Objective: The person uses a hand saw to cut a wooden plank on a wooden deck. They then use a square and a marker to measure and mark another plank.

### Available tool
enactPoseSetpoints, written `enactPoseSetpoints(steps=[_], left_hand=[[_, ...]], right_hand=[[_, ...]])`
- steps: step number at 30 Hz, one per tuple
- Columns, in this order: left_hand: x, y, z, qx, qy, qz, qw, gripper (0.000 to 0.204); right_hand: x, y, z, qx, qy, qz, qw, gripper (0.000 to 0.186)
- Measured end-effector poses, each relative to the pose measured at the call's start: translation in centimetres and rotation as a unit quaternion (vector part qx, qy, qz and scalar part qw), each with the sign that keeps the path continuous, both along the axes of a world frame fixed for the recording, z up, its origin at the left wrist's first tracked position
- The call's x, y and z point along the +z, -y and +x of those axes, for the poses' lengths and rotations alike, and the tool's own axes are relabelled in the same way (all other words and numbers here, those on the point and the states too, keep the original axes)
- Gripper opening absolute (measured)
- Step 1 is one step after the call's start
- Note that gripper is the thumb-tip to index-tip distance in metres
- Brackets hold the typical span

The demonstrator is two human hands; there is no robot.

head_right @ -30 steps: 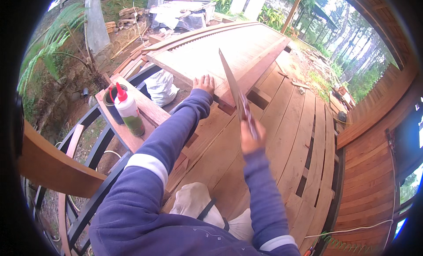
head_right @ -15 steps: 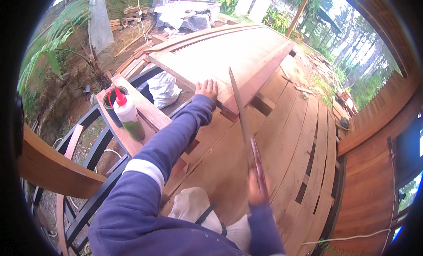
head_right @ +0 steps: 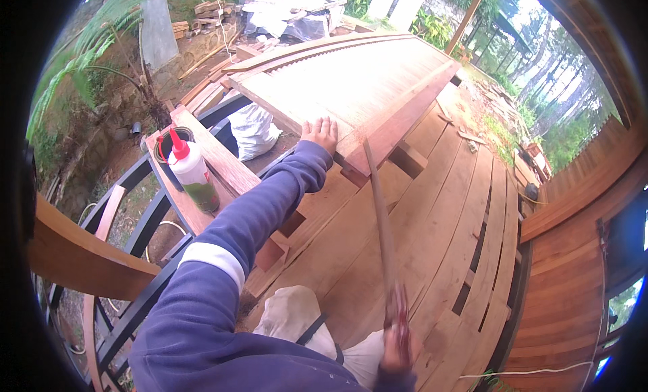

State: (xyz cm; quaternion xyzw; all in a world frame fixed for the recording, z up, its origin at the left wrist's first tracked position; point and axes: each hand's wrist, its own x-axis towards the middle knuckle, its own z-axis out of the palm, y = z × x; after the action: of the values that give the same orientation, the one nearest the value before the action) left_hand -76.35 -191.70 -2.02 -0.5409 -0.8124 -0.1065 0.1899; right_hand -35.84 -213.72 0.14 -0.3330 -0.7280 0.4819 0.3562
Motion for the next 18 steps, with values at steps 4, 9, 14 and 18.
enactPoseSetpoints(steps=[4,9,14,18], left_hand=[[-0.8,0.7,-1.1,0.010,0.007,-0.030,0.999,0.049],[0.3,0.4,-0.7,0.008,0.017,-0.028,0.999,0.051],[0.5,0.9,-0.8,0.002,-0.003,0.008,1.000,0.050],[-0.7,-0.4,0.1,-0.010,0.002,0.012,1.000,0.048]], right_hand=[[-1.5,-13.0,-11.9,-0.107,-0.002,0.144,0.984,0.015],[0.9,-14.8,-12.9,-0.120,0.015,0.141,0.982,0.014],[-3.6,0.1,2.5,-0.201,0.365,-0.043,0.908,0.041],[-0.4,-0.8,-1.0,-0.007,0.006,0.054,0.998,0.062]])
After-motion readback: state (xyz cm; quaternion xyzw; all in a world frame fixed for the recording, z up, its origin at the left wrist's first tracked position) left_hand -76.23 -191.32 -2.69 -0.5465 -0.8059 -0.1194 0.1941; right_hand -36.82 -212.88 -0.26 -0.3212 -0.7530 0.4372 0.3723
